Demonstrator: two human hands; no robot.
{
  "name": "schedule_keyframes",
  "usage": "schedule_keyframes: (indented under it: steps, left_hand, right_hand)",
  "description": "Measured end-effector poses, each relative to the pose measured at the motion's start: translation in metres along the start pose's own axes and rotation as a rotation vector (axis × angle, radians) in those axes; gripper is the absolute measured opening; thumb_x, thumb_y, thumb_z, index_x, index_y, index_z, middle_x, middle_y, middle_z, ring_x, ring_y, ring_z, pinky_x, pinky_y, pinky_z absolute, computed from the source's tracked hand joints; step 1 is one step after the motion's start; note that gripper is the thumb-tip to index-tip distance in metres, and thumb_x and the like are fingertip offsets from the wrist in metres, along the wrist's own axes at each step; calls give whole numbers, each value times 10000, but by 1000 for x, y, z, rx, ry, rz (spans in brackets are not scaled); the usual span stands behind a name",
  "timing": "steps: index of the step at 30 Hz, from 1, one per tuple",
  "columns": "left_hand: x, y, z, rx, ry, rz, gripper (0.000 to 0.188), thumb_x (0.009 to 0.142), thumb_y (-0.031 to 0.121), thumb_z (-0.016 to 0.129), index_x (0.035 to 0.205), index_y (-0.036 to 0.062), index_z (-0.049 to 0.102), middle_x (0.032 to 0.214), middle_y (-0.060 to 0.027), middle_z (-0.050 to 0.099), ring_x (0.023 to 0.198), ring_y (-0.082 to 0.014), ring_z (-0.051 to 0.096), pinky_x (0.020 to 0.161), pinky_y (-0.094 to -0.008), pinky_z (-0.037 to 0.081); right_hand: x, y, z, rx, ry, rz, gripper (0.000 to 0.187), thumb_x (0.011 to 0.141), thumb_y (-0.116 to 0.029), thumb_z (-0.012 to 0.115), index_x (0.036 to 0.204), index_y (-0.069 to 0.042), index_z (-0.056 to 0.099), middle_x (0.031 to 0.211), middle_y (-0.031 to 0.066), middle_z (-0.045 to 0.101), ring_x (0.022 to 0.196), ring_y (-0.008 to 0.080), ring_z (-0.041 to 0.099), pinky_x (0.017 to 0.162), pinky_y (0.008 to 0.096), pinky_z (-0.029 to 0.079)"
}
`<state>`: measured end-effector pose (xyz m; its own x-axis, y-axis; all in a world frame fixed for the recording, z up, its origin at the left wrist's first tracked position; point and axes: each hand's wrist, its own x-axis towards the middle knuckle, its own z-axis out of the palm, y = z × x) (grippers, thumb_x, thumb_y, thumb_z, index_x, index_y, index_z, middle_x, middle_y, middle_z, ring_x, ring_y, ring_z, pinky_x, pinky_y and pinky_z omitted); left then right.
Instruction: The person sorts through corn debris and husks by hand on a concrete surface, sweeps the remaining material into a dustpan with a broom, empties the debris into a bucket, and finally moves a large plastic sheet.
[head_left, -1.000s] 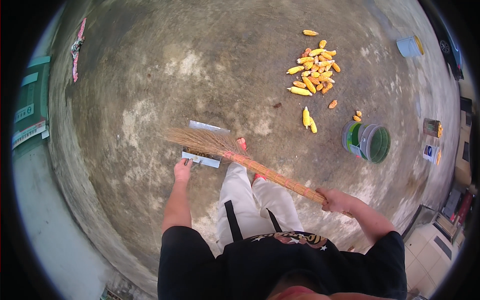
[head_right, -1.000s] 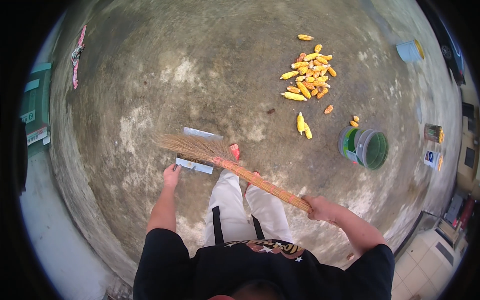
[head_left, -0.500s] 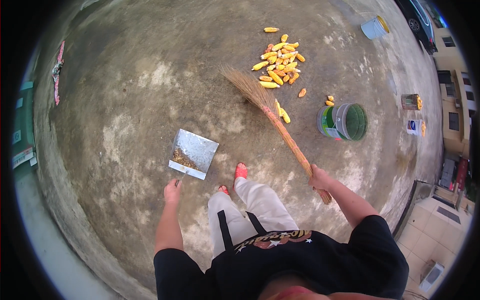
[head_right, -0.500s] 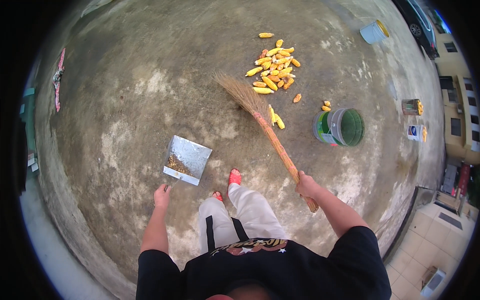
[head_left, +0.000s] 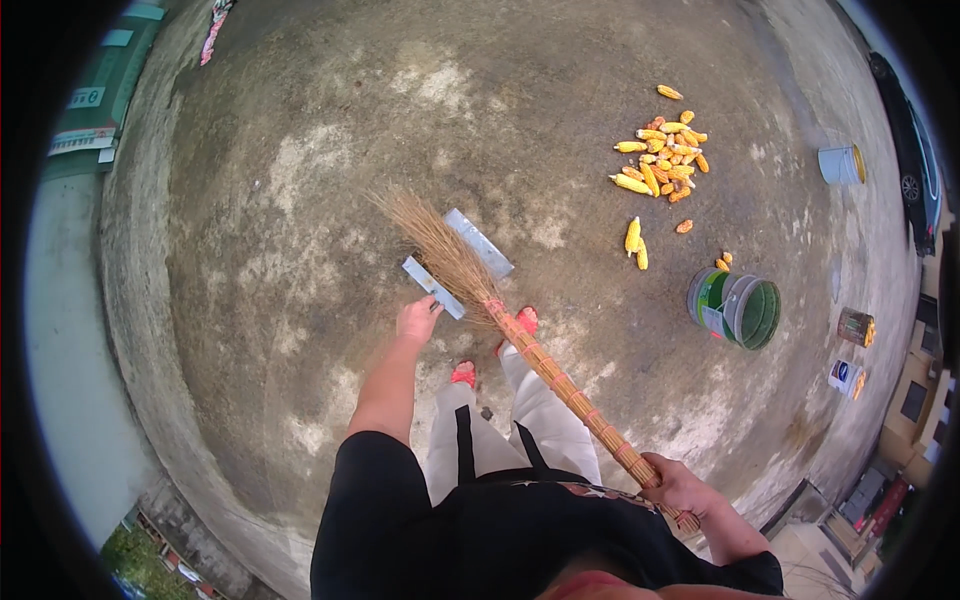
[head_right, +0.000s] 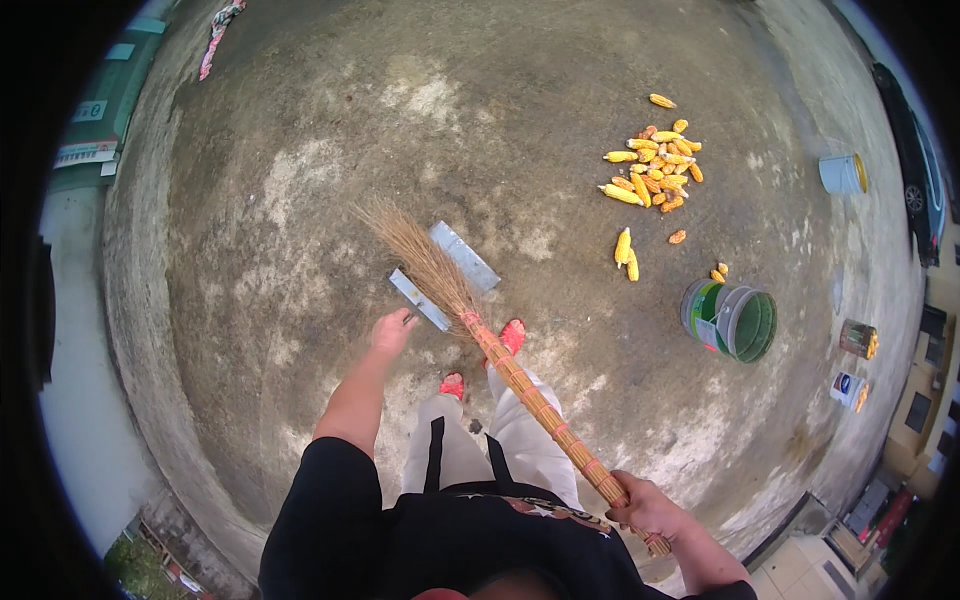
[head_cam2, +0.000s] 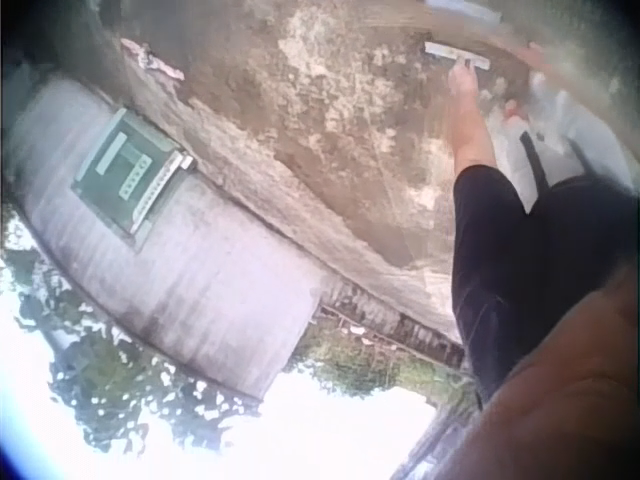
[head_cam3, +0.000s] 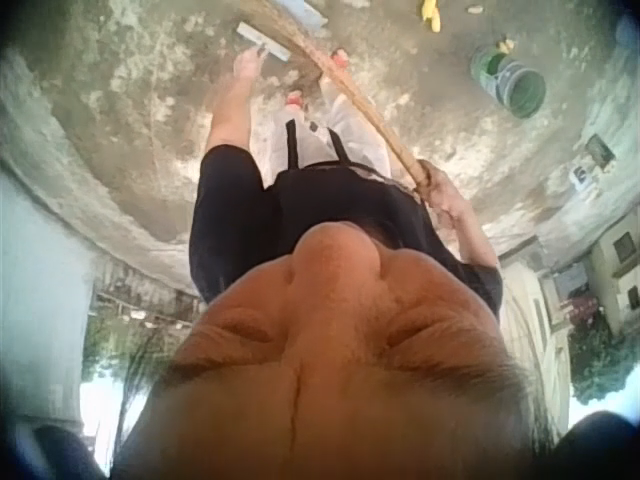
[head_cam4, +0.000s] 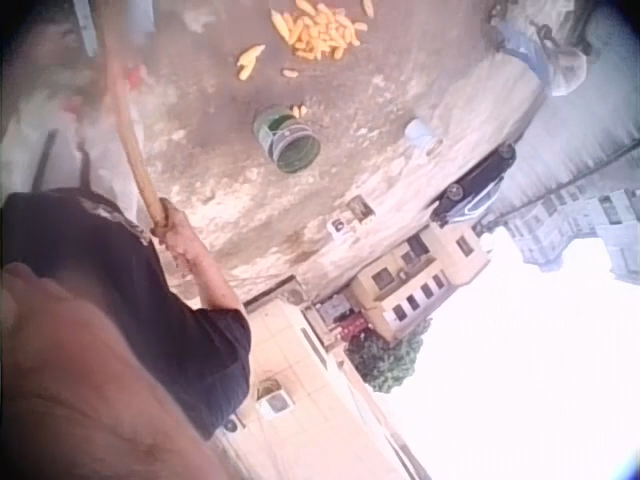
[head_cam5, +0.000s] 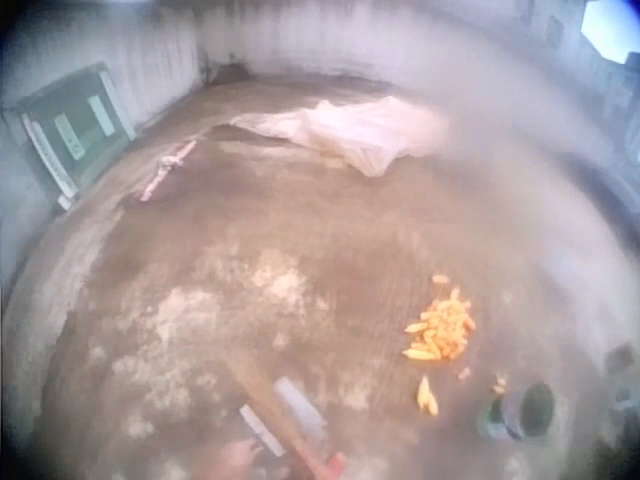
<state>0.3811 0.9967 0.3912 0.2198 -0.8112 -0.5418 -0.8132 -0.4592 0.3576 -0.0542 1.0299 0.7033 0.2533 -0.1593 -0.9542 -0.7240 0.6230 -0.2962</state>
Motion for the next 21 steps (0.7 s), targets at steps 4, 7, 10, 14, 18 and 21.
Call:
schedule_keyframes:
  steps: [4,7,10,14,18,21]
  left_hand:
    - [-52,-21,-11,-63,35,-65,288,802,379,546,867,101,585,806,-155,619,780,-340,588,701,-437,469]
    - [-109,-73,10,-236,159,-143,299,800,376,550,831,80,577,764,-155,612,755,-341,585,680,-433,464]
    - [-154,-102,22,-347,171,-282,311,795,370,562,806,60,577,719,-163,594,711,-340,577,635,-425,449]
    - [-221,-139,48,-436,258,-430,324,790,361,581,784,37,570,666,-173,562,648,-338,555,597,-406,430]
    - [-292,-167,72,-563,337,-641,305,789,313,607,746,16,554,615,-160,522,561,-299,492,553,-375,405]
    - [-338,-188,91,-644,349,-785,290,791,280,618,727,6,547,593,-143,502,526,-263,434,528,-355,383]
  right_hand:
    - [-25,-24,-30,-83,218,-41,553,661,-5,609,1186,-19,438,706,51,520,564,118,518,502,251,431]
    - [14,-109,-53,-347,365,-152,549,661,-4,591,1185,-4,431,689,61,512,543,126,514,488,264,435]
    - [102,-192,-83,-514,485,-333,470,693,-11,549,1147,10,430,686,81,511,543,152,543,465,292,451]
    - [245,-313,-83,-663,507,-395,340,676,-16,576,990,48,462,697,131,551,517,212,581,455,333,476]
    - [341,-350,-7,-723,393,-359,355,667,-53,597,965,89,467,723,194,593,593,263,630,496,358,505]
    - [383,-282,67,-1063,350,-407,452,687,-83,561,1048,126,390,842,274,586,780,356,616,654,394,507]
